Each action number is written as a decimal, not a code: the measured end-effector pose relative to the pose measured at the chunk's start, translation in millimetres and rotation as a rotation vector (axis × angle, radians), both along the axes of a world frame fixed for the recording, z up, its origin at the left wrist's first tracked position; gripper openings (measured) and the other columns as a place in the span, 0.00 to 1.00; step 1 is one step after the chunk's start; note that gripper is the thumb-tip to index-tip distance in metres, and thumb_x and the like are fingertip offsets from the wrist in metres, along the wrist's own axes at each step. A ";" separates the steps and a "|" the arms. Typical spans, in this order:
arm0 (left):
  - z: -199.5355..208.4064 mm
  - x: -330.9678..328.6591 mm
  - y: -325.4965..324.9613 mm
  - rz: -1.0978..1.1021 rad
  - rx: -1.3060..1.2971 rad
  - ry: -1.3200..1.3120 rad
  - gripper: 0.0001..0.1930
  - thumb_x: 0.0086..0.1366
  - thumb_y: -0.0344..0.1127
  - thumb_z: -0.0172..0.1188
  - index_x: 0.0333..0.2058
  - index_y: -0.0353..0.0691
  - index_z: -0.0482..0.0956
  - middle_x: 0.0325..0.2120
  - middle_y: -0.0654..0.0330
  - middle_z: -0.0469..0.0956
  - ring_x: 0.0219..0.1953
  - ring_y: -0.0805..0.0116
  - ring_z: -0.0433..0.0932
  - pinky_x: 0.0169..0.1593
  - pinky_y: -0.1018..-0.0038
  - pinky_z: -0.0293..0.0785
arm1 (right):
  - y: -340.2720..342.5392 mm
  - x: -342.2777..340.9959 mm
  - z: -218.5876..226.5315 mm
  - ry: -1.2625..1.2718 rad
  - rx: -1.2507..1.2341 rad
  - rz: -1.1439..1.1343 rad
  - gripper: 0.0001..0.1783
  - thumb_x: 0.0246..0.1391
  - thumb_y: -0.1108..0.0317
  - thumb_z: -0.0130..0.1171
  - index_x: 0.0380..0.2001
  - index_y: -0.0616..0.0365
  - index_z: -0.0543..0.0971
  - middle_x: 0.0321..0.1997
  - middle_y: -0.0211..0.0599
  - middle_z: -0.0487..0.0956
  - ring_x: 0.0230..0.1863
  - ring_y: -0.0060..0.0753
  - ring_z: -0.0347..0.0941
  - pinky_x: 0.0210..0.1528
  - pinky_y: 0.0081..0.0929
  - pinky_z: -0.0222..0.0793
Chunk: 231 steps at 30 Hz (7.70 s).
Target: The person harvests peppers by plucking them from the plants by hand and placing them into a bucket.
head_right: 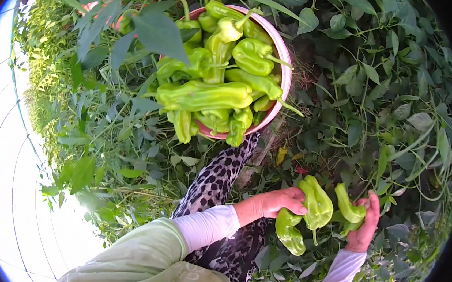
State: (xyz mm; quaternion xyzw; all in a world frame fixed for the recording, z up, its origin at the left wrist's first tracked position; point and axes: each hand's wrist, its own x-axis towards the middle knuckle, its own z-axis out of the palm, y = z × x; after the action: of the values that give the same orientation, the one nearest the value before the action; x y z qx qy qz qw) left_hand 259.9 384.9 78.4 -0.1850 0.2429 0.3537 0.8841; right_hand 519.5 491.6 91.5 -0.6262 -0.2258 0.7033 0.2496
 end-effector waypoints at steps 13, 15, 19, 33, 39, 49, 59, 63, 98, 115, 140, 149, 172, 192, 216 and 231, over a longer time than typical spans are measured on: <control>143.9 -22.6 -103.6 0.141 0.182 0.027 0.23 0.55 0.42 0.62 0.47 0.35 0.75 0.42 0.58 0.78 0.43 0.68 0.75 0.52 0.72 0.70 | -150.8 -55.7 178.7 0.131 0.171 0.170 0.08 0.52 0.81 0.48 0.35 0.61 0.73 0.40 0.36 0.75 0.42 0.28 0.70 0.51 0.26 0.64; 164.3 -22.0 -123.0 0.169 0.182 0.041 0.23 0.55 0.42 0.62 0.48 0.35 0.75 0.42 0.58 0.78 0.42 0.68 0.76 0.51 0.72 0.70 | -164.5 -56.0 202.0 0.137 0.139 0.143 0.08 0.53 0.80 0.50 0.36 0.61 0.74 0.41 0.37 0.75 0.42 0.28 0.70 0.51 0.26 0.65; 199.6 -16.5 -164.0 0.225 0.203 0.052 0.24 0.55 0.42 0.62 0.48 0.35 0.75 0.42 0.58 0.78 0.41 0.69 0.76 0.48 0.74 0.72 | -186.0 -50.1 237.9 0.198 -0.002 0.076 0.07 0.55 0.73 0.50 0.37 0.54 0.72 0.41 0.33 0.77 0.42 0.29 0.74 0.35 0.23 0.69; 258.0 -13.4 -204.3 0.344 0.276 0.101 0.24 0.55 0.43 0.60 0.49 0.37 0.74 0.40 0.58 0.78 0.40 0.68 0.77 0.45 0.71 0.74 | -206.2 -13.1 304.8 0.371 -0.029 -0.061 0.07 0.59 0.61 0.49 0.40 0.43 0.71 0.36 0.18 0.71 0.30 0.15 0.67 0.27 0.18 0.59; 282.3 -53.3 -184.2 0.542 0.154 0.153 0.22 0.55 0.43 0.60 0.46 0.37 0.75 0.35 0.55 0.79 0.33 0.65 0.79 0.36 0.68 0.78 | -187.0 -1.5 313.6 0.439 -0.161 -0.262 0.08 0.58 0.63 0.51 0.39 0.50 0.73 0.37 0.30 0.76 0.38 0.31 0.74 0.42 0.33 0.71; 263.9 -177.5 -151.3 0.747 0.161 0.201 0.23 0.55 0.44 0.59 0.46 0.37 0.76 0.37 0.53 0.80 0.34 0.62 0.80 0.40 0.64 0.79 | -122.2 -16.2 230.8 -0.369 0.075 0.479 0.18 0.55 0.72 0.51 0.49 0.67 0.72 0.39 0.36 0.76 0.35 0.26 0.72 0.39 0.27 0.73; 304.7 -429.4 -40.8 1.327 0.421 0.359 0.29 0.59 0.48 0.56 0.57 0.42 0.66 0.51 0.53 0.72 0.55 0.45 0.70 0.61 0.43 0.61 | -52.7 -178.0 237.9 -0.196 -0.121 0.384 0.10 0.56 0.73 0.54 0.41 0.63 0.77 0.37 0.40 0.80 0.29 0.34 0.78 0.35 0.28 0.76; 302.1 -506.8 1.1 1.341 0.439 0.541 0.31 0.60 0.54 0.52 0.57 0.43 0.65 0.52 0.52 0.71 0.57 0.44 0.67 0.61 0.40 0.59 | -45.9 -230.5 255.9 -0.185 -0.322 0.282 0.12 0.58 0.67 0.54 0.43 0.59 0.77 0.37 0.38 0.80 0.29 0.33 0.77 0.28 0.26 0.74; 113.6 -307.8 100.7 0.589 -0.641 0.974 0.28 0.50 0.46 0.68 0.44 0.29 0.75 0.40 0.52 0.77 0.36 0.60 0.76 0.40 0.65 0.72 | 38.1 -421.6 98.6 -0.344 1.068 1.315 0.39 0.35 0.62 0.70 0.53 0.60 0.69 0.59 0.48 0.66 0.62 0.55 0.59 0.63 0.46 0.57; 181.3 -291.8 46.7 -0.132 -0.228 1.717 0.32 0.50 0.47 0.65 0.49 0.31 0.71 0.37 0.45 0.78 0.40 0.50 0.78 0.44 0.58 0.74 | 87.4 -343.1 136.7 0.211 0.209 0.736 0.35 0.53 0.68 0.60 0.62 0.64 0.60 0.57 0.40 0.70 0.55 0.32 0.68 0.58 0.27 0.62; 85.8 -373.9 69.1 0.566 -0.066 1.311 0.29 0.49 0.35 0.69 0.52 0.50 0.71 0.44 0.71 0.74 0.48 0.76 0.69 0.50 0.77 0.61 | 108.9 -362.9 89.5 0.358 -0.007 0.572 0.36 0.41 0.84 0.50 0.59 0.61 0.61 0.55 0.41 0.71 0.55 0.36 0.67 0.58 0.30 0.62; 0.4 -370.5 68.5 -0.099 -0.108 1.935 0.24 0.45 0.40 0.71 0.40 0.33 0.79 0.38 0.54 0.80 0.42 0.64 0.78 0.46 0.71 0.73 | 104.1 -276.2 104.4 0.324 0.017 0.519 0.32 0.48 0.75 0.56 0.59 0.60 0.62 0.58 0.43 0.70 0.56 0.37 0.69 0.51 0.32 0.72; 23.7 -367.2 61.5 0.457 0.181 1.616 0.22 0.53 0.41 0.68 0.45 0.38 0.78 0.40 0.61 0.80 0.42 0.69 0.76 0.48 0.72 0.70 | 88.3 -342.2 42.8 -0.345 0.293 0.914 0.36 0.52 0.46 0.60 0.59 0.56 0.68 0.52 0.49 0.76 0.52 0.37 0.72 0.57 0.29 0.63; 99.6 -229.6 -59.7 0.259 -0.721 1.654 0.36 0.53 0.40 0.67 0.59 0.36 0.64 0.51 0.51 0.72 0.51 0.63 0.72 0.52 0.68 0.70 | 57.8 -260.5 176.5 0.437 -0.355 0.986 0.52 0.36 0.65 0.51 0.68 0.61 0.47 0.69 0.51 0.56 0.64 0.45 0.62 0.58 0.39 0.64; 9.2 -215.4 -34.2 -0.038 -0.408 1.777 0.25 0.62 0.54 0.54 0.43 0.34 0.75 0.34 0.44 0.79 0.37 0.48 0.78 0.41 0.63 0.74 | 0.7 -352.1 95.8 -0.141 0.930 1.507 0.17 0.47 0.80 0.51 0.44 0.65 0.73 0.38 0.55 0.75 0.37 0.60 0.72 0.40 0.42 0.71; 182.3 -260.2 -25.6 0.548 -0.009 1.726 0.20 0.54 0.26 0.63 0.47 0.33 0.74 0.38 0.55 0.78 0.38 0.68 0.79 0.42 0.73 0.75 | 89.9 -356.1 209.0 0.252 -0.146 0.905 0.21 0.55 0.70 0.47 0.52 0.63 0.72 0.37 0.38 0.80 0.27 0.25 0.74 0.23 0.15 0.58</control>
State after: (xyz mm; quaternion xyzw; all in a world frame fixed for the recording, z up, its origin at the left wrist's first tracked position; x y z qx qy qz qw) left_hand -0.2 359.3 260.7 0.0899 0.7704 0.5664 0.2786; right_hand 163.4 581.5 300.5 -0.3906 -0.3939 0.8259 -0.1008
